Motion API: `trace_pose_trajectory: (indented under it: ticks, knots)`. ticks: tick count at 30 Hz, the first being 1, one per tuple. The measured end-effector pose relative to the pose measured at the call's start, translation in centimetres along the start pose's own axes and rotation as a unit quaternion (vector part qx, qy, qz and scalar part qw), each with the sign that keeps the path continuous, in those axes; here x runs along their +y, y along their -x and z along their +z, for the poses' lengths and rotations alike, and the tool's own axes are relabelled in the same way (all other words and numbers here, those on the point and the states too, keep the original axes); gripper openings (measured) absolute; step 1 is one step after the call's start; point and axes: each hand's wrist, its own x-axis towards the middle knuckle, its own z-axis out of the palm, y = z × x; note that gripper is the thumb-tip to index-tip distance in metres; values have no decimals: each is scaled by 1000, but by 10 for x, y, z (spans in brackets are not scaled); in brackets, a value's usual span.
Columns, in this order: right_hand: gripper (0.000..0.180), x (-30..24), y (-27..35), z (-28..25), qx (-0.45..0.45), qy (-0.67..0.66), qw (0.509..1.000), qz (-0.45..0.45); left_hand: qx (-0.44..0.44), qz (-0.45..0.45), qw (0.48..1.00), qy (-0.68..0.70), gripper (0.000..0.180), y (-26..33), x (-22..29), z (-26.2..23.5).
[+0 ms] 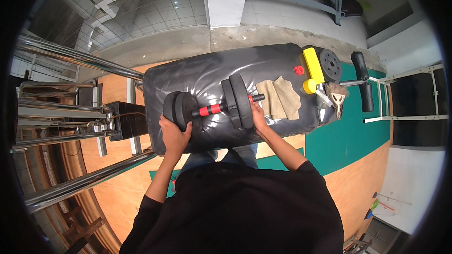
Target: The person wipes a weight plate with a cloth, then places it on a dumbbell bar. They add a second weight plate and secure both sides with red collars, completing the dumbbell assembly.
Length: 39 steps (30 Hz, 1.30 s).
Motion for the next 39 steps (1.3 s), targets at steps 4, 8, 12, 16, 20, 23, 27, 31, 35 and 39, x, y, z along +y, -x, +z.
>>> trace_pose_trajectory:
  ticks: [4,8,12,16,20,23,27,31,35,39]
  knots:
    - [33,6,-7,-4,5,8,1000,-27,-15,40,999,26,100,-9,-6,-8]
    - [32,27,-22,-21,-24,-1,997,-67,-104,38,994,-18,101,-25,-2,-34]
    - [31,30,-17,-17,-11,-50,996,-68,-24,231,957,-171,96,-39,15,-24]
    - [27,18,-7,-11,-35,-77,995,-43,-216,412,871,-154,74,-67,36,29]
    - [29,10,7,-9,-57,-74,995,-27,-350,479,792,-147,57,-83,52,87]
    - [31,25,-3,-10,-16,-5,996,-87,-377,440,807,-115,50,-82,52,94]
    - [33,40,-16,-14,11,82,993,-79,-355,397,836,-133,40,-70,57,86]
    - [42,49,-19,-16,16,126,987,-98,-348,414,827,-151,41,-70,43,97]
    - [41,29,-9,-5,-2,8,1000,-18,-350,393,834,-164,41,-68,43,99]
    - [39,29,-14,-3,10,36,999,-16,-348,383,841,-158,43,-67,44,100]
